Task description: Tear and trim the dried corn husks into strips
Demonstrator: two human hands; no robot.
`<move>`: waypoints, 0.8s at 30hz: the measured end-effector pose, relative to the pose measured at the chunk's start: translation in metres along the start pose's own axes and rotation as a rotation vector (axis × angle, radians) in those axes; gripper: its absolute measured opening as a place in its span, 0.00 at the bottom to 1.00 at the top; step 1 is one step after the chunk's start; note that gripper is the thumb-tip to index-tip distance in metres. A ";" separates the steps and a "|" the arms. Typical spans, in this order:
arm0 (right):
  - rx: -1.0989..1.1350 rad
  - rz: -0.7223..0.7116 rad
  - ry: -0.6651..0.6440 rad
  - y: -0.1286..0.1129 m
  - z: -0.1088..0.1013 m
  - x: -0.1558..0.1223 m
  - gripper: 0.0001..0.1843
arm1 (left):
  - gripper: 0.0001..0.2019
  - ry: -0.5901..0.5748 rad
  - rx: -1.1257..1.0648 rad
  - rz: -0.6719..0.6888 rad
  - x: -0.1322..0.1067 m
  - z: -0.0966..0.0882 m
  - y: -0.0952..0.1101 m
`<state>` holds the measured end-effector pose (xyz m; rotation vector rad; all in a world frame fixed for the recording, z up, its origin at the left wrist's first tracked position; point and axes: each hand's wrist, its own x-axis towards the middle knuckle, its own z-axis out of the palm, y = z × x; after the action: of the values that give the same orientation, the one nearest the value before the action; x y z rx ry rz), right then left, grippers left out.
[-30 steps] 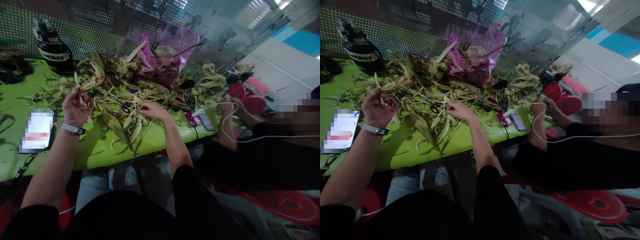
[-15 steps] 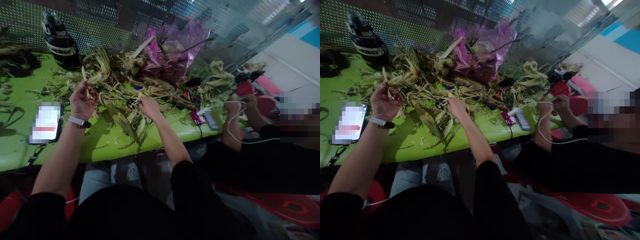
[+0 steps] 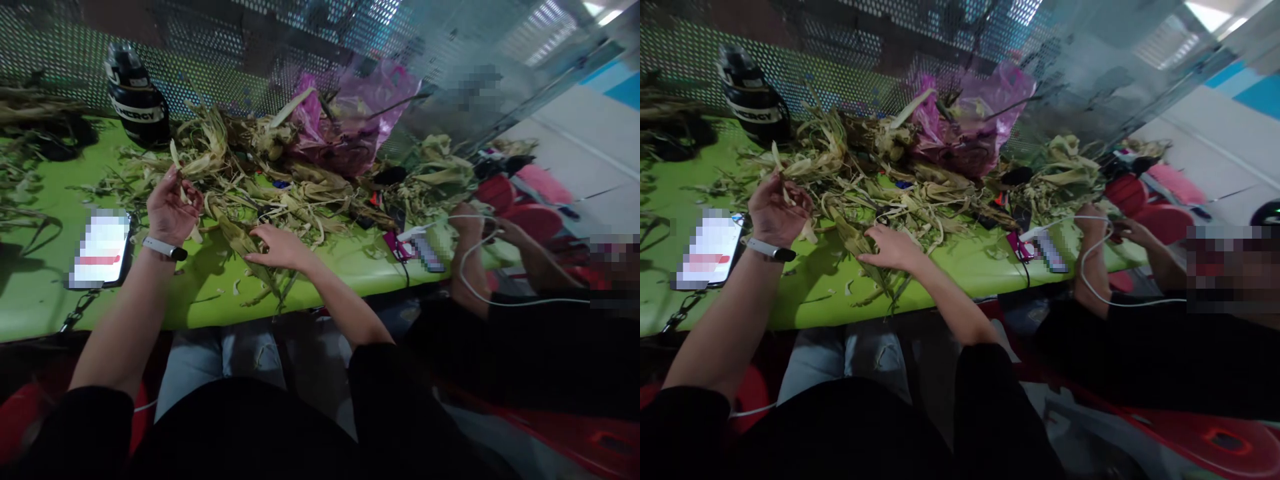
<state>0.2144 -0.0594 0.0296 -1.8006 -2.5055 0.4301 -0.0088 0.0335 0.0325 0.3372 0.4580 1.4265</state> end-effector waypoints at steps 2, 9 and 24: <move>-0.079 0.020 0.009 -0.008 0.010 0.010 0.30 | 0.07 -0.002 -0.003 0.011 0.000 0.000 0.001; -0.026 0.197 0.194 0.015 0.008 0.019 0.20 | 0.07 -0.006 -0.022 0.012 0.003 -0.004 0.001; 0.652 0.206 0.473 0.060 -0.014 0.004 0.18 | 0.05 -0.007 -0.035 -0.013 -0.002 0.001 0.000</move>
<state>0.2712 -0.0351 0.0281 -1.6371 -1.6227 0.6414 -0.0084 0.0311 0.0334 0.3105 0.4281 1.4191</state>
